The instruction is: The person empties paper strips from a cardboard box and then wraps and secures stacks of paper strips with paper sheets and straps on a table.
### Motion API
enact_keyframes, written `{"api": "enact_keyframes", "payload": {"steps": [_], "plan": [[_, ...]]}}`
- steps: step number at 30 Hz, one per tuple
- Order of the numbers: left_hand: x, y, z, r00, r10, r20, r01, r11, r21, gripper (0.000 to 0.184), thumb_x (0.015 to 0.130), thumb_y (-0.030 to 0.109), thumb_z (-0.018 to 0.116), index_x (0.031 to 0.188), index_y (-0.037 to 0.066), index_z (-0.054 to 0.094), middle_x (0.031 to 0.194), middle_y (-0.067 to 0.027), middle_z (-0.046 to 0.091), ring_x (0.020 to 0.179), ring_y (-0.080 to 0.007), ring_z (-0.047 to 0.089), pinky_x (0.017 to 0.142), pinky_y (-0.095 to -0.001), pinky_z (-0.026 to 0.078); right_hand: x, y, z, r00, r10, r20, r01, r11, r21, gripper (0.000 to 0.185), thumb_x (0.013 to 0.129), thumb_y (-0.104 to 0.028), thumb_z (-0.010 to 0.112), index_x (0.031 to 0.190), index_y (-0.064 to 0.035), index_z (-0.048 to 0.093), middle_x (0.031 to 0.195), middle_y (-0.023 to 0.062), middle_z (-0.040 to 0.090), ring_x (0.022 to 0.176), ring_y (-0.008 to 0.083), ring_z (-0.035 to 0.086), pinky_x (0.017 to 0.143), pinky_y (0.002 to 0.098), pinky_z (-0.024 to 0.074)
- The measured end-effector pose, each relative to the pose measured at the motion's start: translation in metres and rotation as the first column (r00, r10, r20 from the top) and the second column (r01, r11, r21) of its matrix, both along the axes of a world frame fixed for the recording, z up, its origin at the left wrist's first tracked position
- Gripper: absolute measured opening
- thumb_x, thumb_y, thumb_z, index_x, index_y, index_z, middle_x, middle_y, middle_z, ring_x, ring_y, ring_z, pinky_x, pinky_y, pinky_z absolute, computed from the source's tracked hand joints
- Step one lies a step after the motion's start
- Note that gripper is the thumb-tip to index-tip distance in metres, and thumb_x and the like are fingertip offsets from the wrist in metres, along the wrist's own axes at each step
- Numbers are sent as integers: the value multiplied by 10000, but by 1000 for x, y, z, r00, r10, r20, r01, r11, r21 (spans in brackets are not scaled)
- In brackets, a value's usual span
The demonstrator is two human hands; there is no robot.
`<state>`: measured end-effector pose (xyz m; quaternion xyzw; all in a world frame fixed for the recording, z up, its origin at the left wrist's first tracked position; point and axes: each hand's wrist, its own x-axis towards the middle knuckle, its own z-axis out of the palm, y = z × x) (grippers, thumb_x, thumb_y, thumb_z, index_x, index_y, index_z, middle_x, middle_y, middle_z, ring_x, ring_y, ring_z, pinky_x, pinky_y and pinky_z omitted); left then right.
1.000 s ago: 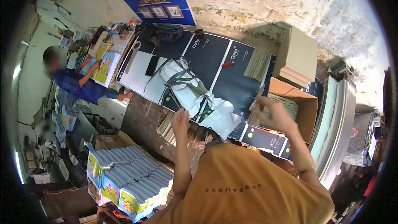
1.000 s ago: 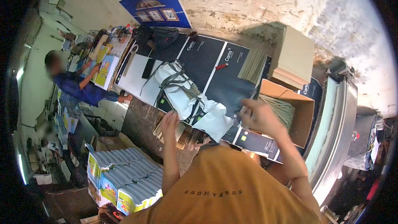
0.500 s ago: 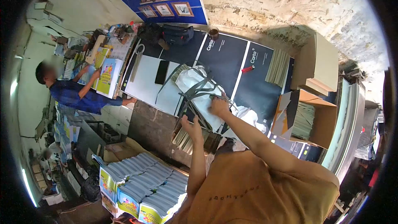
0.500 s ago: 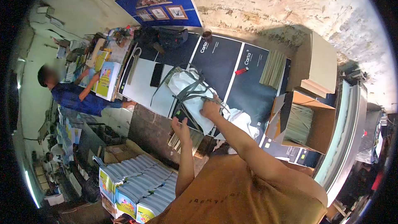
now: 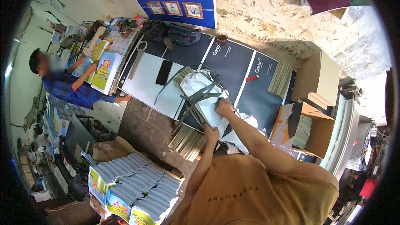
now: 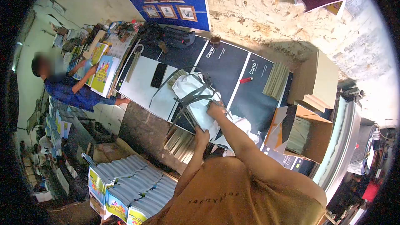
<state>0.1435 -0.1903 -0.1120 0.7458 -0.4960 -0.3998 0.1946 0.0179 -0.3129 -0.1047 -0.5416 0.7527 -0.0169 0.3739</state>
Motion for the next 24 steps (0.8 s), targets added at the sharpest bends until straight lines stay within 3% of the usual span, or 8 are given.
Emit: {"api": "enact_keyframes", "payload": {"steps": [5, 6, 7, 9, 12, 16, 19, 24], "plan": [[1, 7, 11, 998, 29, -64, -24, 997, 78, 519, 827, 99, 473, 1295, -94, 356, 1228, -365, 488, 1134, -492, 488, 977, -470, 380, -8, -24, -13, 976, -9, 218, -10, 996, 85, 744, 625, -334, 725, 1249, 13, 517, 1256, 221, 543, 1159, 331, 546, 879, 445, 513], [1, 10, 13, 994, 33, -104, -25, 997, 79, 512, 830, 88, 460, 1298, -94, 360, 1234, -365, 485, 1136, -493, 487, 980, -470, 377, -6, -31, -14, 914, -228, 335, 143, 955, 261, 704, 606, -307, 791, 1181, 32, 569, 1143, 174, 618, 1046, 311, 603, 823, 431, 537], [0, 13, 11, 994, 37, -104, -28, 996, 88, 519, 830, 81, 455, 1308, -93, 352, 1242, -366, 478, 1143, -492, 481, 986, -468, 373, -8, -25, 1, 774, -334, 538, 176, 930, 324, 427, 666, -219, 772, 996, 22, 647, 988, 150, 671, 833, 278, 662, 709, 402, 560], [-1, 12, 5, 994, 43, -102, -34, 995, 91, 535, 831, 68, 445, 1330, -92, 338, 1257, -367, 466, 1156, -491, 471, 998, -466, 365, -10, -22, 15, 608, -365, 705, 65, 908, 415, 188, 707, -171, 732, 799, -28, 653, 786, 121, 679, 634, 218, 658, 569, 351, 549], [-3, 10, 7, 988, 73, -136, -66, 996, 55, 543, 832, 68, 446, 1337, -88, 324, 1287, -342, 452, 1147, -462, 490, 976, -468, 405, -2, -8, 15, 325, -568, 756, 74, 813, 578, 117, 734, -152, 693, 732, -61, 620, 688, 95, 652, 556, 168, 632, 496, 314, 517], [-9, 9, 27, 818, 342, -463, -248, 935, 251, 531, 855, 90, 441, 1354, -31, 310, 1265, -250, 478, 1074, -381, 542, 781, -476, 552, -11, 27, 30, 350, -523, 777, 41, 837, 545, 112, 702, -143, 671, 708, -50, 610, 654, 82, 620, 523, 173, 598, 476, 302, 492], [-2, 10, 13, 776, 339, -532, -239, 938, 250, 537, 870, 121, 444, 1376, 22, 292, 1227, -196, 482, 1040, -322, 542, 664, -434, 595, -42, 81, 53, 325, -518, 792, -38, 829, 558, 108, 687, -133, 667, 695, -47, 602, 652, 79, 614, 545, 175, 601, 483, 304, 486], [-1, 14, 25, 786, 354, -507, -267, 934, 238, 573, 853, 134, 493, 1387, 55, 299, 1277, -168, 460, 1077, -318, 529, 716, -444, 587, -118, 196, 116, 625, -376, 685, -58, 852, 520, 250, 681, -162, 686, 838, 16, 608, 690, 86, 612, 603, 174, 603, 544, 289, 485]]}}
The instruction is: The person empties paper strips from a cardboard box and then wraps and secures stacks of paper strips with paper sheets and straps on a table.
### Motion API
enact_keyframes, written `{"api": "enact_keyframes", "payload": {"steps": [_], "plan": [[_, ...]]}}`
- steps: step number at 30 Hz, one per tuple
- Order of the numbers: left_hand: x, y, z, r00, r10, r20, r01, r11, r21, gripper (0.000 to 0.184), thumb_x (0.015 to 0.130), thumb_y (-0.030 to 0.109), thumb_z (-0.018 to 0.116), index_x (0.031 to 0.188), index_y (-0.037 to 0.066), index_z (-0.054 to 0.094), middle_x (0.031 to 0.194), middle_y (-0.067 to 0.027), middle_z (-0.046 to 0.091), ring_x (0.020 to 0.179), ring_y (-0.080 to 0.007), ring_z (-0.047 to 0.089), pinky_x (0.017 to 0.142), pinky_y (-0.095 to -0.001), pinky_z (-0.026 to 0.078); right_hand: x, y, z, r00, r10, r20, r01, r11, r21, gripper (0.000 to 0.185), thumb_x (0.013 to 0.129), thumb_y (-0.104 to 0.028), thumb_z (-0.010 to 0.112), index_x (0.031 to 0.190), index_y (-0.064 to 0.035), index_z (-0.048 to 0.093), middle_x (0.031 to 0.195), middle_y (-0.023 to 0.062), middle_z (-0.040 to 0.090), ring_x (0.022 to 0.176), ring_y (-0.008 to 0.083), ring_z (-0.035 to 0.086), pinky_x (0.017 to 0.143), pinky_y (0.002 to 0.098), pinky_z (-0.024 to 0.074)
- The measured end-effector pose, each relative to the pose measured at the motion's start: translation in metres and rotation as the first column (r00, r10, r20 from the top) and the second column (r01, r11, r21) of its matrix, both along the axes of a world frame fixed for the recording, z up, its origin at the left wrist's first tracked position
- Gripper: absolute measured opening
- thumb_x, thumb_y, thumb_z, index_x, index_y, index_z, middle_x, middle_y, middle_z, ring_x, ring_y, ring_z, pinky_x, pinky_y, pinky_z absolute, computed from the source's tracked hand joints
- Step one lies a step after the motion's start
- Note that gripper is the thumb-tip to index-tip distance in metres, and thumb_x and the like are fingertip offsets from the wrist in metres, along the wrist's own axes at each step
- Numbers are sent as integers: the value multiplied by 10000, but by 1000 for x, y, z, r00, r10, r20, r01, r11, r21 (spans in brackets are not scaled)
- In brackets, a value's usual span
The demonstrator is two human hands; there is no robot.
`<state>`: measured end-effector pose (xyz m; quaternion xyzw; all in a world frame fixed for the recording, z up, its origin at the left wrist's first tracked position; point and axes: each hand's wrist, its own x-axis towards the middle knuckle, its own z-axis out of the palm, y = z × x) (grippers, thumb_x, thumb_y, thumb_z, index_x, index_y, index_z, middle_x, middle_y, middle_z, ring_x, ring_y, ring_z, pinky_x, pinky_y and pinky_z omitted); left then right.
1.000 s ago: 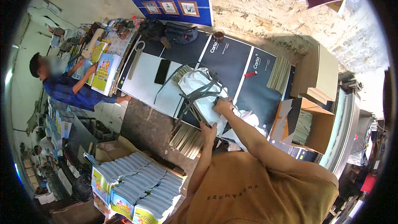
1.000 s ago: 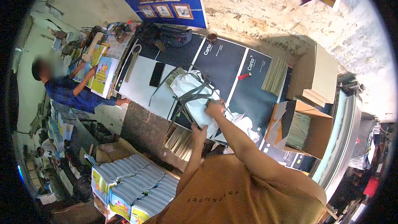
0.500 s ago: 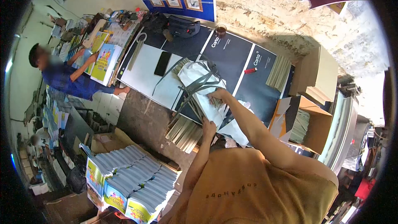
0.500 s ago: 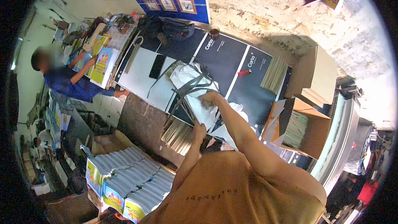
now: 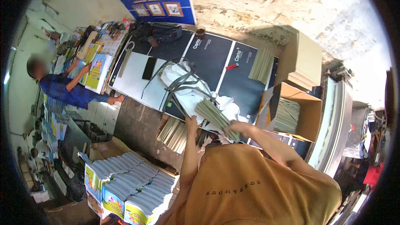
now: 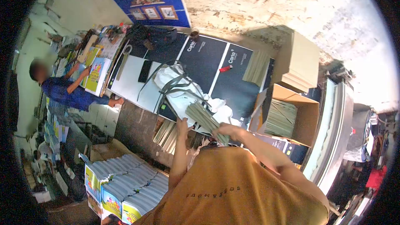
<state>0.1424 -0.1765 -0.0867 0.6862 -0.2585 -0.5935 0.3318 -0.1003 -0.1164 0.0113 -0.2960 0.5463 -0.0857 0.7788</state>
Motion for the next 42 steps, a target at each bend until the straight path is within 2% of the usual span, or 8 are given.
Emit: {"api": "enact_keyframes", "payload": {"steps": [7, 11, 16, 24, 27, 29, 32, 42], "plan": [[27, 14, -17, 989, 96, 110, -60, 954, -294, 598, 849, 310, 665, 1310, 11, 428, 1057, -134, 564, 814, -239, 557, 592, -385, 502, -131, 94, 177, 819, 57, -570, -354, 833, -425, 470, 668, -240, 709, 1042, 25, 606, 852, 173, 659, 833, 291, 640, 739, 368, 500], [15, 37, 50, 936, 338, 94, -307, 919, -247, 612, 870, 299, 653, 1352, 32, 386, 1215, -120, 507, 1043, -267, 546, 872, -444, 454, -206, 113, 239, 302, 45, -952, -643, 747, -169, 462, 653, -236, 743, 1034, -23, 591, 875, 231, 660, 855, 379, 652, 757, 430, 528], [15, 39, 67, 964, 240, 112, -197, 933, -301, 584, 893, 228, 618, 1364, 8, 353, 1287, -143, 471, 1120, -277, 513, 927, -436, 421, -265, 120, 188, 9, 72, -997, -690, 723, 46, 461, 633, -220, 758, 1041, -84, 590, 839, 160, 674, 808, 331, 673, 671, 425, 544], [-56, 63, 42, 851, -153, 502, 435, 741, -511, 342, 799, 131, 695, 1090, 9, 565, 901, -141, 648, 758, -248, 628, 707, -352, 492, -290, 122, 57, 66, -112, -991, -884, 453, -110, 772, 674, -389, 784, 1324, -121, 464, 1165, 143, 607, 1131, 302, 561, 989, 499, 401], [-122, 99, 27, 575, -235, 783, 785, 428, -448, 462, 746, 292, 731, 1070, 9, 562, 957, -146, 616, 879, -296, 601, 765, -420, 479, -267, 101, 108, 226, 72, -971, -714, 691, -115, 720, 696, -371, 777, 1297, -99, 487, 1141, 156, 620, 1096, 323, 579, 969, 497, 419], [-149, 115, 36, 151, -361, 920, 935, 354, -15, 435, 751, 306, 700, 1039, 9, 567, 989, -167, 609, 915, -301, 603, 787, -449, 475, -245, 92, 146, 340, -110, -934, -688, 648, -327, 577, 749, -275, 736, 1239, -49, 534, 1096, 188, 631, 1052, 355, 592, 930, 455, 453], [-150, 105, -1, 43, -414, 909, 909, 394, 136, 349, 746, 270, 671, 959, 5, 594, 953, -170, 617, 919, -317, 609, 797, -478, 471, -219, 87, 180, 526, -362, -769, -600, 483, -638, 454, 785, -178, 693, 1183, 5, 573, 1094, 203, 628, 1046, 352, 594, 912, 409, 463], [-72, 50, 97, 615, -344, 710, 748, 539, -387, 248, 735, 193, 672, 919, 33, 628, 883, -154, 630, 862, -357, 605, 751, -445, 482, -57, 28, 136, 937, -273, -218, -106, 373, -922, 353, 812, -185, 706, 1090, 15, 621, 906, 140, 673, 780, 215, 645, 718, 330, 501]]}}
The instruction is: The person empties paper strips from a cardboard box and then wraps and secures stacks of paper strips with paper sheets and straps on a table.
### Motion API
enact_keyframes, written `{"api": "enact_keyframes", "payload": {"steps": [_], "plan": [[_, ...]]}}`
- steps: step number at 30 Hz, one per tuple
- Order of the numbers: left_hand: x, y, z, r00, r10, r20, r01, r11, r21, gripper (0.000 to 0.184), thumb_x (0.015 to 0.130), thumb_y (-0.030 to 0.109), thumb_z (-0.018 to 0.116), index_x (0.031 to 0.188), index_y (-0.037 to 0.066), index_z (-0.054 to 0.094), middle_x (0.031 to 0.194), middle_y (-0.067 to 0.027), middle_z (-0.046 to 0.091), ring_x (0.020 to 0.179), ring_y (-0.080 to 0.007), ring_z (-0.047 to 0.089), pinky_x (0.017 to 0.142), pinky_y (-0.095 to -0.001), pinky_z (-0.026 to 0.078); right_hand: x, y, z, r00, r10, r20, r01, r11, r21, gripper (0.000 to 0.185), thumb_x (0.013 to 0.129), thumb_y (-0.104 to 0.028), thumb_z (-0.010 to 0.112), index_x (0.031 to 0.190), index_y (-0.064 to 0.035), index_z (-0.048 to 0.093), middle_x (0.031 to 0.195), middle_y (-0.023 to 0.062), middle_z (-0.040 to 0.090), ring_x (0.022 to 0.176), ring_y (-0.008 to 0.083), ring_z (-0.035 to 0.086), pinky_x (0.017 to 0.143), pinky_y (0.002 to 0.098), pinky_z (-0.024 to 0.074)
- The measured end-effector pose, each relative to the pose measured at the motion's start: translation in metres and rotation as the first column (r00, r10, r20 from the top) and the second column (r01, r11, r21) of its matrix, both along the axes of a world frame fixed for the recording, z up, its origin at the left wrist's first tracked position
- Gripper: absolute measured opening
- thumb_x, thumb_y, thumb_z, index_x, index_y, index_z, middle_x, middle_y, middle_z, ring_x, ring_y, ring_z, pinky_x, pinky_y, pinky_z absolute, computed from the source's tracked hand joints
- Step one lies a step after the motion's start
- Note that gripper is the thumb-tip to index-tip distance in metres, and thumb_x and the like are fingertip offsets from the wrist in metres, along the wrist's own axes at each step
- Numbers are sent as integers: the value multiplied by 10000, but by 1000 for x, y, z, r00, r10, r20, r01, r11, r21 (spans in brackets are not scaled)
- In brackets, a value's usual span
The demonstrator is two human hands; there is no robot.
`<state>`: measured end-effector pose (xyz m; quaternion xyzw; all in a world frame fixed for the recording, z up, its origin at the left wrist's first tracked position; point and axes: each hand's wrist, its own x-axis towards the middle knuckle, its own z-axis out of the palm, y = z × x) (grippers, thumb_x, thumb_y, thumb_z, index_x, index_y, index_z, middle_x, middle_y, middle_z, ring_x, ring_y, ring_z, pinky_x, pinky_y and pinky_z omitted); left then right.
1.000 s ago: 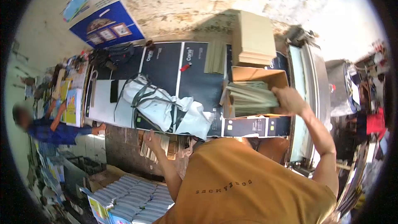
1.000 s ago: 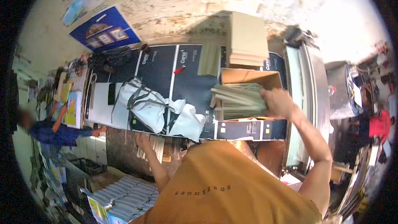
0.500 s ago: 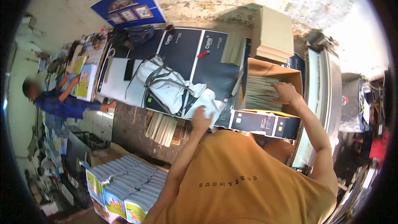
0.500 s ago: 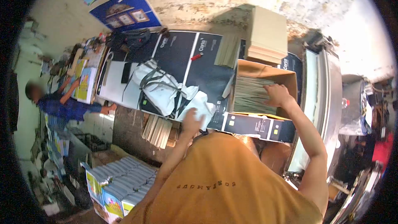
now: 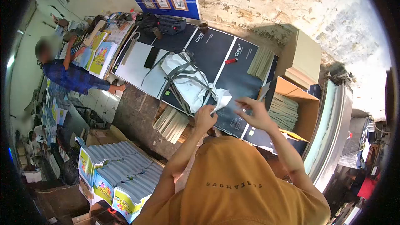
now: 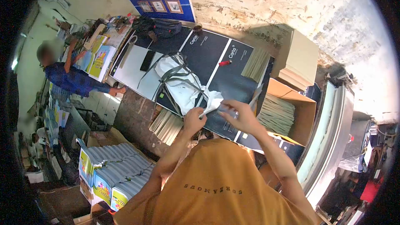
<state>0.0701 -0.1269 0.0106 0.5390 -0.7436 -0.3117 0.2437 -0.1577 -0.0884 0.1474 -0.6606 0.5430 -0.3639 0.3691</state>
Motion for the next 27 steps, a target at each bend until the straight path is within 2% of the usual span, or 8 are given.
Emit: {"api": "enact_keyframes", "payload": {"steps": [3, 5, 9, 12, 15, 16, 20, 27], "plan": [[17, -44, 18, 990, 131, -53, -138, 972, -190, 376, 748, 242, 715, 1023, 15, 593, 948, -179, 607, 935, -381, 572, 809, -454, 455, 42, -48, -60, 998, -36, 43, 37, 999, -12, 309, 829, -188, 687, 1057, 12, 626, 870, 125, 671, 755, 192, 639, 669, 316, 492], [32, -87, 31, 947, 261, 188, -181, 915, -361, 576, 741, 234, 734, 1211, 22, 477, 1167, -199, 501, 1099, -383, 475, 891, -472, 395, 65, -70, -72, 998, -33, 62, 34, 999, -12, 286, 836, -186, 680, 1038, 9, 627, 855, 113, 668, 740, 169, 630, 645, 304, 484], [64, -163, -2, 703, 295, 647, 127, 843, -522, 756, 753, 190, 704, 1392, 46, 326, 1414, -190, 315, 1269, -447, 352, 1028, -541, 325, 96, -78, -71, 993, 22, 117, -27, 999, 40, 251, 850, -180, 664, 1012, 7, 629, 827, 84, 663, 701, 125, 604, 625, 284, 476], [78, -202, -40, 671, 265, 693, 131, 877, -462, 820, 713, 104, 710, 1426, 52, 308, 1477, -193, 282, 1312, -474, 302, 1093, -533, 263, 93, -77, -79, 996, -11, 87, 7, 999, 47, 269, 851, -186, 669, 1048, -5, 639, 846, 85, 675, 719, 144, 626, 644, 288, 489], [106, -251, -71, 750, -11, 661, 193, 960, -202, 664, 783, 140, 655, 1385, 104, 376, 1375, -181, 420, 1262, -476, 372, 1043, -510, 366, 67, -67, -87, 979, -196, 63, 193, 980, 58, 273, 850, -189, 672, 1055, -11, 647, 891, 94, 687, 762, 156, 648, 675, 293, 506], [103, -245, -20, 805, -55, 590, 157, 980, -124, 590, 779, 115, 640, 1339, 100, 456, 1274, -168, 525, 1212, -479, 431, 1002, -494, 418, 57, -61, -83, 970, -236, 58, 230, 968, 96, 264, 853, -183, 668, 1050, -8, 649, 915, 103, 692, 792, 164, 658, 699, 296, 515], [127, -275, -9, 877, -111, 468, 97, 994, 55, 466, 781, 73, 575, 1247, 84, 570, 1182, -159, 601, 1145, -418, 517, 950, -468, 456, 33, -38, -76, 935, -355, 23, 351, 931, 99, 270, 851, -169, 664, 1066, -7, 647, 890, 109, 691, 778, 173, 656, 691, 299, 515], [135, -288, -9, 847, -88, 524, 86, 996, 28, 399, 797, 133, 552, 1188, 108, 626, 1068, -216, 643, 1024, -380, 606, 911, -459, 472, 56, -35, -108, 979, -192, -61, 198, 974, 109, 251, 845, -158, 651, 1041, -1, 647, 917, 137, 684, 777, 216, 663, 673, 325, 525]]}}
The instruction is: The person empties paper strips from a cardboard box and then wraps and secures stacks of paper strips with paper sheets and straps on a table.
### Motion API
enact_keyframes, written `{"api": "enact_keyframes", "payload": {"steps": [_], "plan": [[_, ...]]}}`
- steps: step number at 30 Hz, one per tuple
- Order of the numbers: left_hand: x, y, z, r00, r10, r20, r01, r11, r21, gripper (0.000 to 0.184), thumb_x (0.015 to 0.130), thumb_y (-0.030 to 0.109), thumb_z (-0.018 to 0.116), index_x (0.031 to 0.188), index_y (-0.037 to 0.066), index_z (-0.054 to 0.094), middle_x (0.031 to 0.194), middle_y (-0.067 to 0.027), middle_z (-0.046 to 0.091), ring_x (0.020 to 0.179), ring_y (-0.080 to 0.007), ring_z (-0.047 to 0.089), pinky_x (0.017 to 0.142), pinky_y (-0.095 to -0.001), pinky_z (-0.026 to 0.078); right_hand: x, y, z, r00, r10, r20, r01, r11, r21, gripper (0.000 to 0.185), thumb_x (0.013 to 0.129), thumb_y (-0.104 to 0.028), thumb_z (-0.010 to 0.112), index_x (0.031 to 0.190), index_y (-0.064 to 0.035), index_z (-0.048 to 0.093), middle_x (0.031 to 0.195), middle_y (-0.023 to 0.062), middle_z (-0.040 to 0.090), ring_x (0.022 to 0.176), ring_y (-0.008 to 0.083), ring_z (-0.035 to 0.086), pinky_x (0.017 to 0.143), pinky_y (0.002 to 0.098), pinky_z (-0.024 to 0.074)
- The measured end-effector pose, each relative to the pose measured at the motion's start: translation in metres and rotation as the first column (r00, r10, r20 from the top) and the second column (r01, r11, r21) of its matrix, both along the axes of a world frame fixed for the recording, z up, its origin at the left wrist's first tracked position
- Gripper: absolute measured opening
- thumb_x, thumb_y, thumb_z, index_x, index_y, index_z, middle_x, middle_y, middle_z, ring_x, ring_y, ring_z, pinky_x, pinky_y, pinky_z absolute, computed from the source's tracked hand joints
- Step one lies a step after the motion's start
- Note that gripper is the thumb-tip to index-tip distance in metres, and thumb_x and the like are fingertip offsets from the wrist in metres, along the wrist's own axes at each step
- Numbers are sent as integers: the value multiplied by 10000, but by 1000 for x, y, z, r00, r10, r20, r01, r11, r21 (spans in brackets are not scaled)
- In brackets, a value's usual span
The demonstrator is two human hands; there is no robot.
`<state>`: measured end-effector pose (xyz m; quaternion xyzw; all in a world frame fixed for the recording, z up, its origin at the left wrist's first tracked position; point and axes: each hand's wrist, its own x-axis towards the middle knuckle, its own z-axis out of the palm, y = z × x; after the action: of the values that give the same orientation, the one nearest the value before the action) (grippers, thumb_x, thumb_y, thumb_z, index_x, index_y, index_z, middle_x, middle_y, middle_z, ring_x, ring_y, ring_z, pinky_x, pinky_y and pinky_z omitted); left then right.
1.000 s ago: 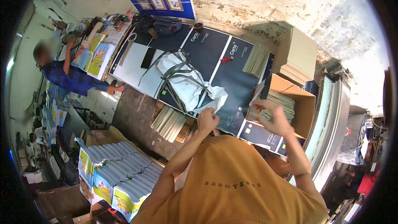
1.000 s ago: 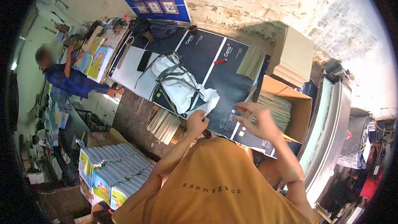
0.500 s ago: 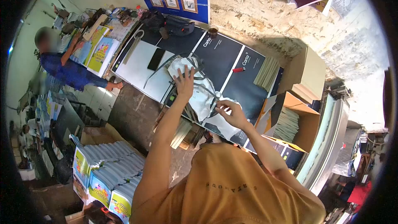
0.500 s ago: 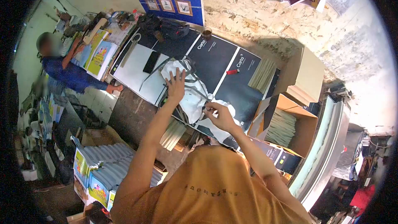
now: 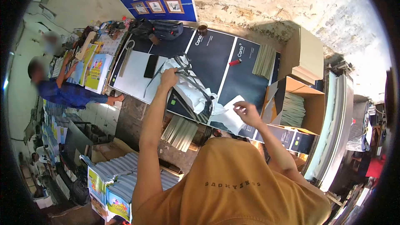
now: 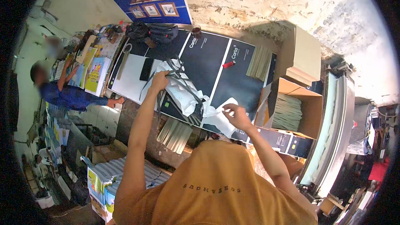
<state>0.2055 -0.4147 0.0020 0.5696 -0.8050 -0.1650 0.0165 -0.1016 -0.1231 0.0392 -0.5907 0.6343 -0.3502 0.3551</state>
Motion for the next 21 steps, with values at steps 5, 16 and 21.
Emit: {"api": "enact_keyframes", "payload": {"steps": [5, 16, 21], "plan": [[-6, -46, 18, 992, -69, 102, 55, 989, 140, 348, 780, 148, 569, 1107, 127, 684, 1108, -214, 637, 1046, -370, 606, 939, -439, 465, 51, -46, 24, 991, 102, 87, -91, 988, -121, 263, 846, -191, 631, 1019, 7, 643, 906, 160, 667, 815, 269, 654, 717, 367, 509], [-14, 64, 1, 981, -161, -110, 180, 965, 192, 696, 705, 290, 761, 1279, -5, 499, 1260, -266, 527, 1189, -374, 507, 981, -424, 428, 58, -119, -47, 992, 116, -53, -117, 992, -34, 405, 810, -304, 669, 1052, 16, 613, 965, 176, 662, 839, 287, 650, 755, 371, 515], [8, 106, 8, 836, 41, -547, -45, 999, 5, 547, 804, 310, 717, 1200, -35, 567, 1168, -217, 609, 1096, -330, 578, 952, -364, 437, 66, -126, -60, 949, 153, -274, -136, 987, 81, 686, 759, -288, 708, 1317, -18, 413, 1266, 235, 485, 1138, 394, 494, 937, 438, 440]]}}
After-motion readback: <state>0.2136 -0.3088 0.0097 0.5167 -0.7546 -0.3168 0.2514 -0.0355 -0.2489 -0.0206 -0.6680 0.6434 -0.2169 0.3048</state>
